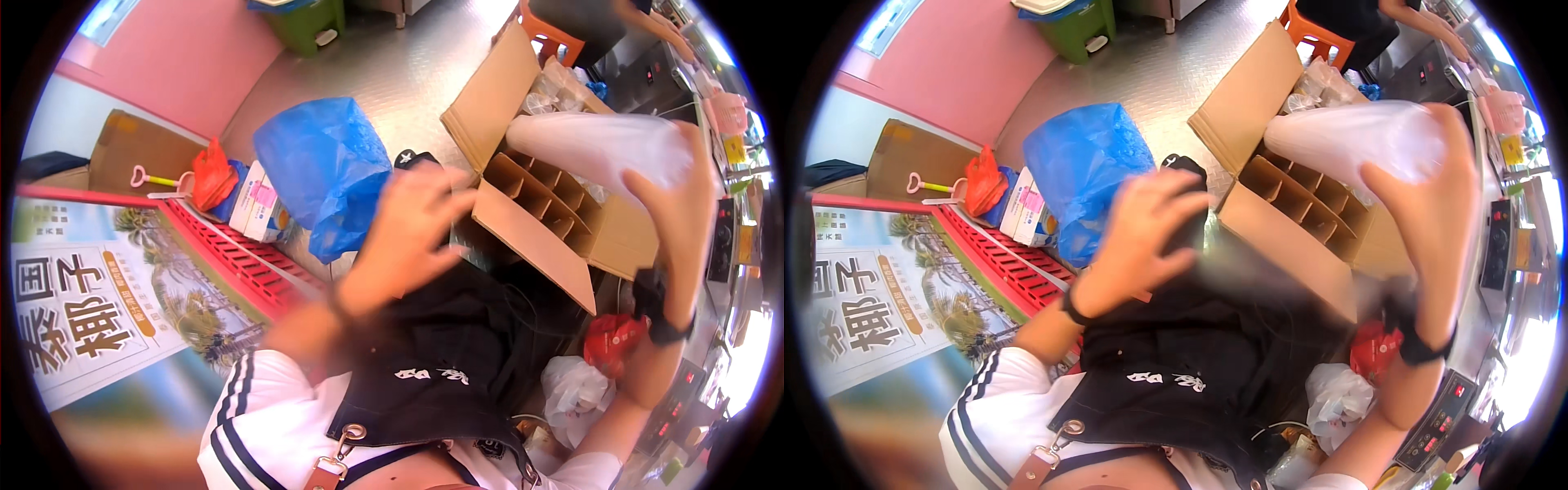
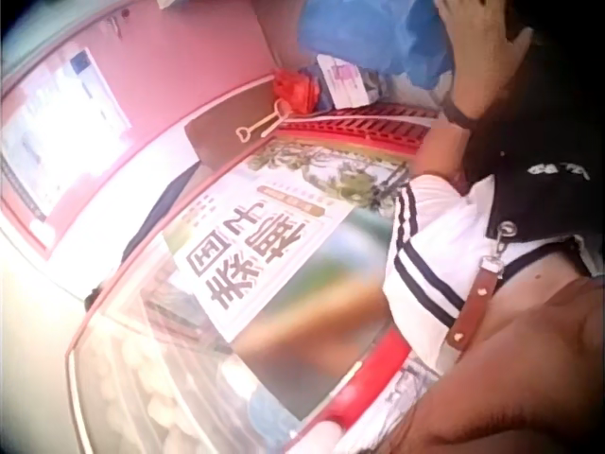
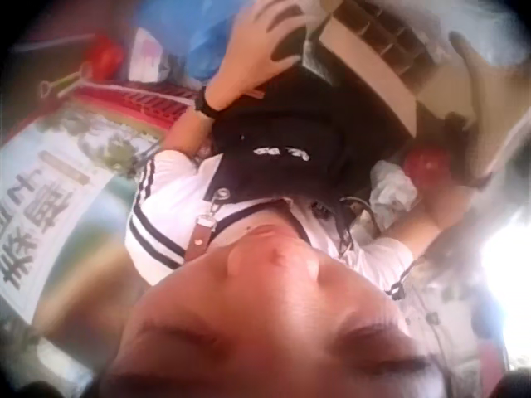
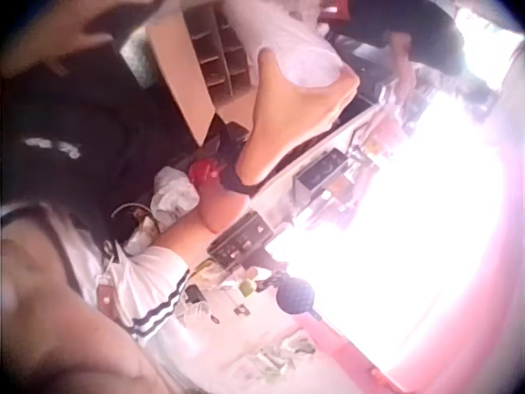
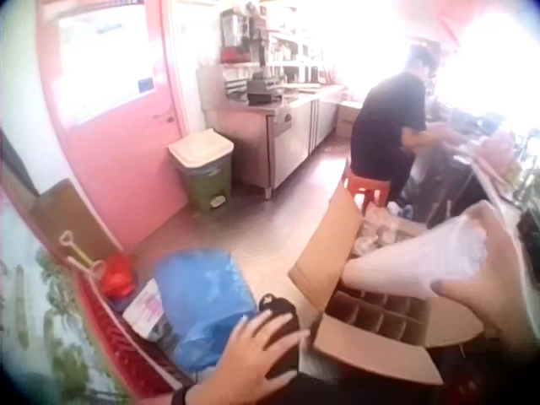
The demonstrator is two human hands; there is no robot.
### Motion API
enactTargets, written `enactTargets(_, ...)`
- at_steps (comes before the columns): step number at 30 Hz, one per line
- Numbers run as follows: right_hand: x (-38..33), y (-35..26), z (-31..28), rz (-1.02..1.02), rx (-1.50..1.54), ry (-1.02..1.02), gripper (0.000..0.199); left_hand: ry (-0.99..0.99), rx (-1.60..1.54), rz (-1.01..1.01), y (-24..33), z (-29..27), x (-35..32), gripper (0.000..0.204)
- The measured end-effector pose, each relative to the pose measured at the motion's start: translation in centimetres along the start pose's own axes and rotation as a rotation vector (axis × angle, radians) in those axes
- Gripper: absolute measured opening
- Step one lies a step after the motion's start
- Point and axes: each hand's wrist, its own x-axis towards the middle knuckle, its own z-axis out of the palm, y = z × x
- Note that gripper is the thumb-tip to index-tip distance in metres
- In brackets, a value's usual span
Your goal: The person takes stacks of plastic cups out of a cardboard box and places them into a blue plastic bag.
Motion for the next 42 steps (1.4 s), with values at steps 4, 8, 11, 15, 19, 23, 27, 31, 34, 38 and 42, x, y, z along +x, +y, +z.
enactTargets(4, -2.8, -0.9, -5.7, -0.034, 0.155, 0.100, 0.075, -0.081, 0.571, -0.245, -8.6, -2.8, -4.2, 0.066)
enactTargets(8, -4.4, -3.5, -5.7, 0.073, 0.479, 0.006, 0.085, -0.090, 0.633, -0.430, -14.5, -4.5, -6.4, 0.020)
enactTargets(11, -4.7, -5.7, -3.9, 0.131, 0.627, 0.006, 0.091, 0.300, 0.124, -0.631, -15.4, -6.2, -5.0, 0.018)
enactTargets(15, -4.5, -8.4, 0.5, 0.137, 0.821, -0.038, 0.088, 0.498, -0.148, -0.759, -16.7, -7.2, -4.5, 0.034)
enactTargets(19, -3.4, -12.3, 8.7, 0.015, 0.982, -0.113, 0.074, 0.592, -0.180, -0.862, -15.0, -8.4, -6.6, 0.040)
enactTargets(23, -6.6, -20.5, 24.2, -0.003, 0.829, 0.110, 0.074, 0.767, -0.548, -0.739, -14.2, -10.9, -5.5, 0.035)
enactTargets(27, -14.2, -21.3, 39.4, -0.350, 0.652, -0.657, 0.085, 0.905, -0.608, -0.795, -13.7, -12.2, -4.2, 0.032)
enactTargets(31, -15.3, -19.5, 36.2, -0.361, 0.751, -0.929, 0.060, 1.016, -0.636, -0.874, -14.7, -15.1, -7.8, 0.033)
enactTargets(34, -13.4, -15.1, 32.9, -0.323, 0.783, -0.777, 0.041, 1.027, -0.648, -0.889, -14.4, -15.6, -6.6, 0.032)
enactTargets(38, -11.1, -11.2, 27.5, -0.370, 0.670, -0.782, 0.043, 1.044, -0.498, -0.837, -16.1, -16.9, -6.7, 0.030)
enactTargets(42, -9.9, -11.2, 25.0, -0.281, 0.641, -0.825, 0.055, 0.890, 0.150, -0.781, -15.0, -17.6, -6.4, 0.024)
